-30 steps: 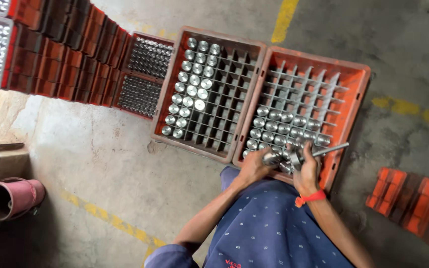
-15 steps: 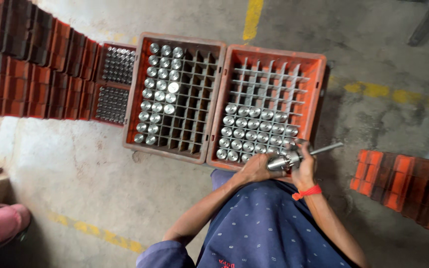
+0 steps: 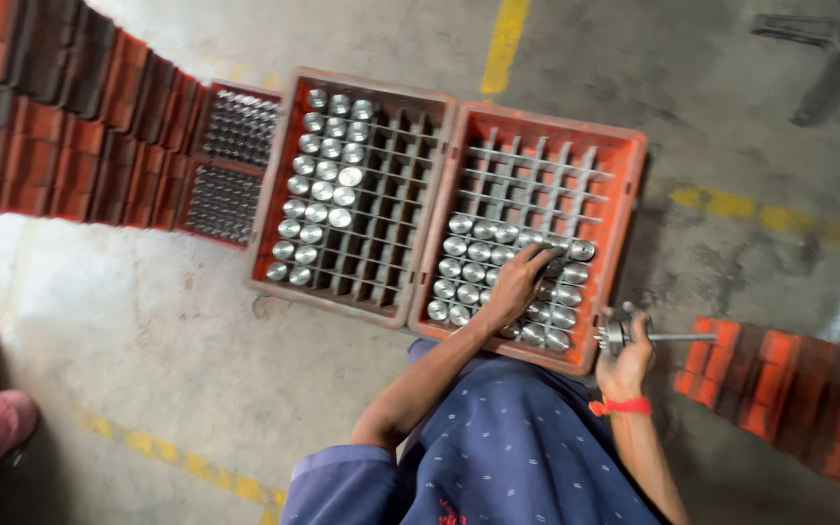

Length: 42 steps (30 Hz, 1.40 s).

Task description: The person repeatedly picks small metal caps from a tray and places them into a grid tray using a metal tool. The person works continuously, filling the grid tray with the caps.

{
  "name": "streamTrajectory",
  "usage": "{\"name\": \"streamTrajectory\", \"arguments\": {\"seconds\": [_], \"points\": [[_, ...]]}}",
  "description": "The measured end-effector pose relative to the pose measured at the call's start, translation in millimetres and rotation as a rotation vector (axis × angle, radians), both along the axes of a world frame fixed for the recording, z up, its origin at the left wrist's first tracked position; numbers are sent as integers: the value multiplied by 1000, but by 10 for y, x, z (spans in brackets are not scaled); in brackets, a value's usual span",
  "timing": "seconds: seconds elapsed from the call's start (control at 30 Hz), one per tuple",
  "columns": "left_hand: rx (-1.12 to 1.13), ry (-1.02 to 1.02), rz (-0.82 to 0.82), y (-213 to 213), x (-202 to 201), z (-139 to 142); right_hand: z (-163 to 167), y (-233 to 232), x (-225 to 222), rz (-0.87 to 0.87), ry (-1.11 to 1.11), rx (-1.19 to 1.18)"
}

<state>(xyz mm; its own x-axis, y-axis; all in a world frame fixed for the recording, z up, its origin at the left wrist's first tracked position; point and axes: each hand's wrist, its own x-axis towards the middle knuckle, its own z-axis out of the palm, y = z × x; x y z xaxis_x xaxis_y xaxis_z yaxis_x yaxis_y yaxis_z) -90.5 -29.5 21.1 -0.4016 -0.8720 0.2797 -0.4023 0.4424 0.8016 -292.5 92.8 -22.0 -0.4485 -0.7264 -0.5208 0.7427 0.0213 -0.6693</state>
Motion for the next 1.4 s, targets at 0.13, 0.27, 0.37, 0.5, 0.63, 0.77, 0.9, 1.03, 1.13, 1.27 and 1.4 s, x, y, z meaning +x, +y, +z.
{"name": "streamTrajectory", "arguments": {"seconds": [0.13,0.27,0.37,0.5,0.63,0.77,0.9,1.03,1.13,1.27,1.4], "points": [[-126,-88,205,-90,1047,200,-68,100,218,22,-104,-14],[-120,-450,552,-374,2470,313,-112,54,559,29,-71,-78],[-198,-588,681,-581,3167,251,-118,-35,835,66,-48,8],[-146,-682,608,-821,3447,167,-101,-188,1210,135,35,-72],[-75,-654,545,-855,3558,258,-78,-175,1390,188,35,-30],[-209,-201,612,-649,3629,523,-57,-54,1356,221,85,37],[374,697,541,-460,3139,606,-51,-65,1373,212,32,89],[610,573,473,-174,2120,444,40,-226,1466,235,-29,44],[841,192,334,236,1512,374,234,-391,1458,296,44,-67],[574,-132,46,657,1043,396,518,-473,1356,289,4,-115],[605,-202,-81,682,793,367,654,-364,1255,385,175,-124]]}}
